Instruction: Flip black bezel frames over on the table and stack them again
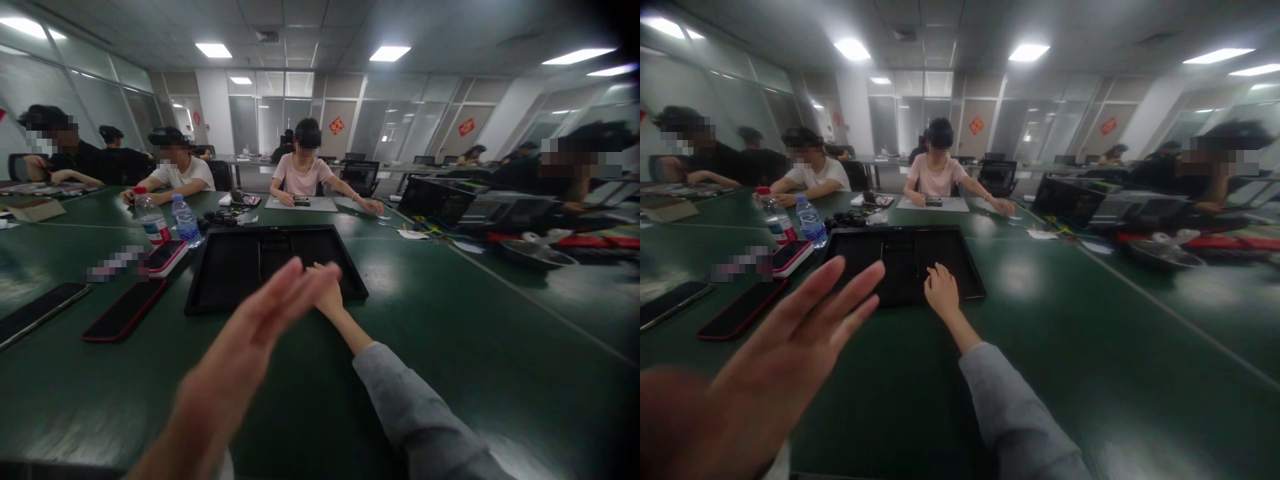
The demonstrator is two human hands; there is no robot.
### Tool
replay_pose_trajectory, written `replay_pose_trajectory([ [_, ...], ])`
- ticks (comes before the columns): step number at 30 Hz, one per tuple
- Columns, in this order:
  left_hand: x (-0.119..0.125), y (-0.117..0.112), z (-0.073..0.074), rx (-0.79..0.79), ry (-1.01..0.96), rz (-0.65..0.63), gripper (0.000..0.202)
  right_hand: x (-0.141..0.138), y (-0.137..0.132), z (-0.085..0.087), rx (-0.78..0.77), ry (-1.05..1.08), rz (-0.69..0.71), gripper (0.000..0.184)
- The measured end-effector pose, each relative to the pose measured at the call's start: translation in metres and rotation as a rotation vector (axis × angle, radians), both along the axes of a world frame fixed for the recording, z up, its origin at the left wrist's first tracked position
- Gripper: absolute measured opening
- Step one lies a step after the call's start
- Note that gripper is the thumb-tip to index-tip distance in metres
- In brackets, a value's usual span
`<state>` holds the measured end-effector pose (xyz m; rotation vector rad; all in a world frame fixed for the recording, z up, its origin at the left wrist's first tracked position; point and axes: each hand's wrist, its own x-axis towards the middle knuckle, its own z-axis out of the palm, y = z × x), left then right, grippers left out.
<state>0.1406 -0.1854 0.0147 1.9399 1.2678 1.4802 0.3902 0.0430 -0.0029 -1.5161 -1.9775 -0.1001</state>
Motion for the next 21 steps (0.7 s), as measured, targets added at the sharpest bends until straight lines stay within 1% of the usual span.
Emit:
replay_pose_trajectory([
  [1, 0.001, 0.035, 0.02, -0.024, 0.03, 0.016, 0.054, 0.0, 0.0, 0.0, 0.001, -0.004, 0.002, 0.041],
  [2, 0.001, 0.067, 0.039, -0.054, 0.068, 0.062, 0.057, 0.0, 0.001, 0.0, 0.002, -0.009, 0.005, 0.041],
  [3, 0.0, 0.095, 0.054, -0.09, 0.11, 0.143, 0.058, 0.0, 0.001, 0.0, 0.003, -0.013, 0.007, 0.041],
  [4, -0.004, 0.117, 0.065, -0.132, 0.152, 0.253, 0.057, 0.0, 0.0, 0.001, 0.004, -0.013, 0.007, 0.041],
  [5, -0.009, 0.134, 0.069, -0.162, 0.188, 0.39, 0.055, 0.0, 0.0, 0.001, 0.004, -0.013, 0.005, 0.041],
  [6, -0.016, 0.145, 0.068, -0.208, 0.233, 0.52, 0.053, 0.0, 0.0, 0.002, 0.002, -0.012, 0.003, 0.04],
  [7, -0.025, 0.152, 0.062, -0.248, 0.277, 0.607, 0.052, 0.0, -0.001, 0.002, 0.0, -0.013, 0.003, 0.04],
  [9, -0.048, 0.159, 0.041, -0.213, 0.385, 0.726, 0.053, 0.0, -0.002, 0.003, -0.003, -0.018, 0.006, 0.04],
  [11, -0.073, 0.163, 0.018, -0.169, 0.426, 0.822, 0.059, 0.0, -0.003, 0.005, -0.003, -0.022, 0.01, 0.04],
  [12, -0.084, 0.165, 0.009, -0.206, 0.417, 0.825, 0.061, -0.001, -0.004, 0.005, -0.004, -0.022, 0.009, 0.04],
  [13, -0.094, 0.167, 0.002, -0.289, 0.39, 0.805, 0.063, -0.001, -0.004, 0.006, -0.006, -0.021, 0.007, 0.04],
  [15, -0.11, 0.173, -0.007, -0.477, 0.281, 0.783, 0.058, -0.001, -0.003, 0.006, -0.013, -0.02, 0.005, 0.04],
  [18, -0.121, 0.179, -0.013, -0.519, 0.23, 0.799, 0.052, 0.0, -0.001, 0.005, -0.014, -0.018, 0.008, 0.04],
  [21, -0.124, 0.182, -0.015, -0.499, 0.224, 0.799, 0.051, 0.002, 0.001, 0.002, -0.007, -0.015, 0.011, 0.04],
])
